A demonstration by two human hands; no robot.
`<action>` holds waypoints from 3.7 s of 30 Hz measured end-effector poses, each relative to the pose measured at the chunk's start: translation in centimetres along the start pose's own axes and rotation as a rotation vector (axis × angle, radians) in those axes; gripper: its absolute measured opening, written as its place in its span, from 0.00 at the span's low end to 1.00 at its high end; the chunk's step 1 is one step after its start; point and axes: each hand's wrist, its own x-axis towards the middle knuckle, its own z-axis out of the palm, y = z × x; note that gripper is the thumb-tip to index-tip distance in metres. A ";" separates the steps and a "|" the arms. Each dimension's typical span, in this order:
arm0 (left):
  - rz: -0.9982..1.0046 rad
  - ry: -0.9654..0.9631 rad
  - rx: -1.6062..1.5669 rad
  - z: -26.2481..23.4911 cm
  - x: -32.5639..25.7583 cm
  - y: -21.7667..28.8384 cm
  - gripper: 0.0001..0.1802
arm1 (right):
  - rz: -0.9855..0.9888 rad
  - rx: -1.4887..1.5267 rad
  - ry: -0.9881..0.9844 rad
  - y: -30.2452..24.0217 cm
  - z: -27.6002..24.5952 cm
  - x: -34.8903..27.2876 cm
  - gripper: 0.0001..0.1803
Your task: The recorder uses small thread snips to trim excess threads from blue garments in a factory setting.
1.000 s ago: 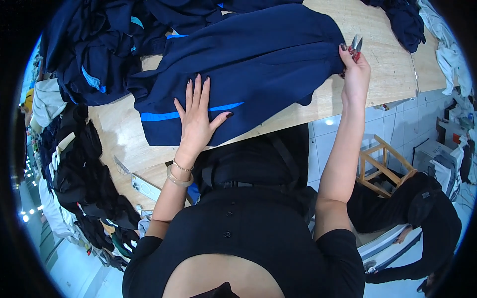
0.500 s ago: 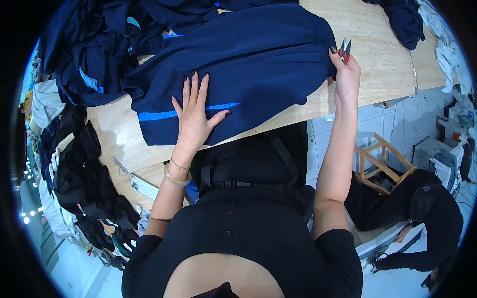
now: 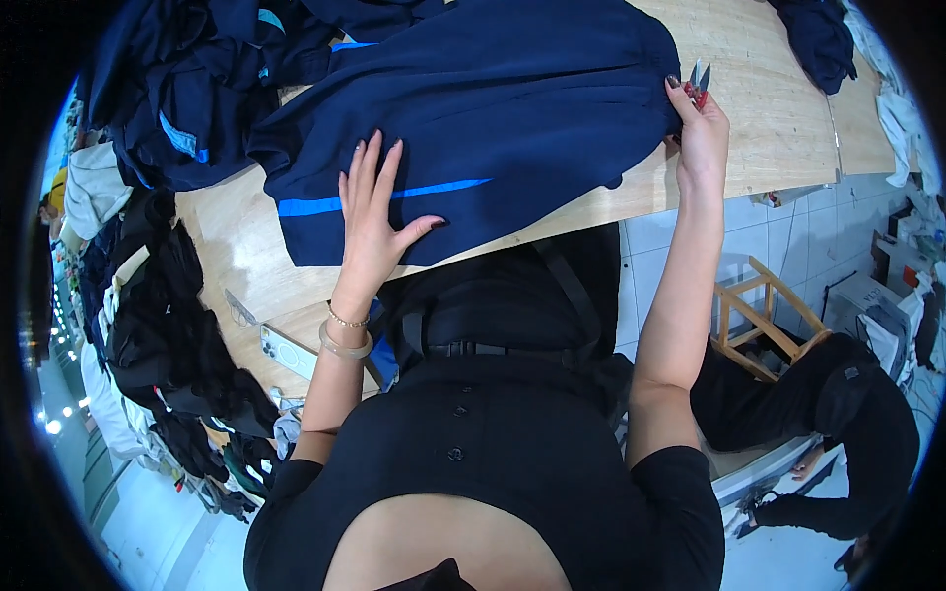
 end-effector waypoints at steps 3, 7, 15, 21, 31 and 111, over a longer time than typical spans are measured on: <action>0.106 0.085 0.040 -0.5 0.1 1.5 0.39 | 0.008 -0.010 -0.006 0.0 0.1 -0.1 0.09; 0.364 -0.137 0.098 2.6 0.2 7.2 0.46 | -0.004 -0.004 -0.015 0.3 0.4 0.1 0.09; 0.451 0.007 -0.047 5.3 4.4 11.8 0.47 | -0.008 0.028 -0.006 1.5 0.3 0.6 0.08; 0.147 -0.024 0.039 2.3 1.7 1.9 0.44 | -0.025 0.006 -0.053 2.5 -1.9 1.9 0.13; -0.585 0.542 -0.418 -4.0 -3.9 -10.5 0.21 | 0.046 0.014 0.005 1.4 -2.1 2.0 0.12; 0.060 0.603 -1.014 -2.4 5.2 -2.7 0.13 | -0.449 0.096 -0.299 -4.3 -3.9 -2.6 0.11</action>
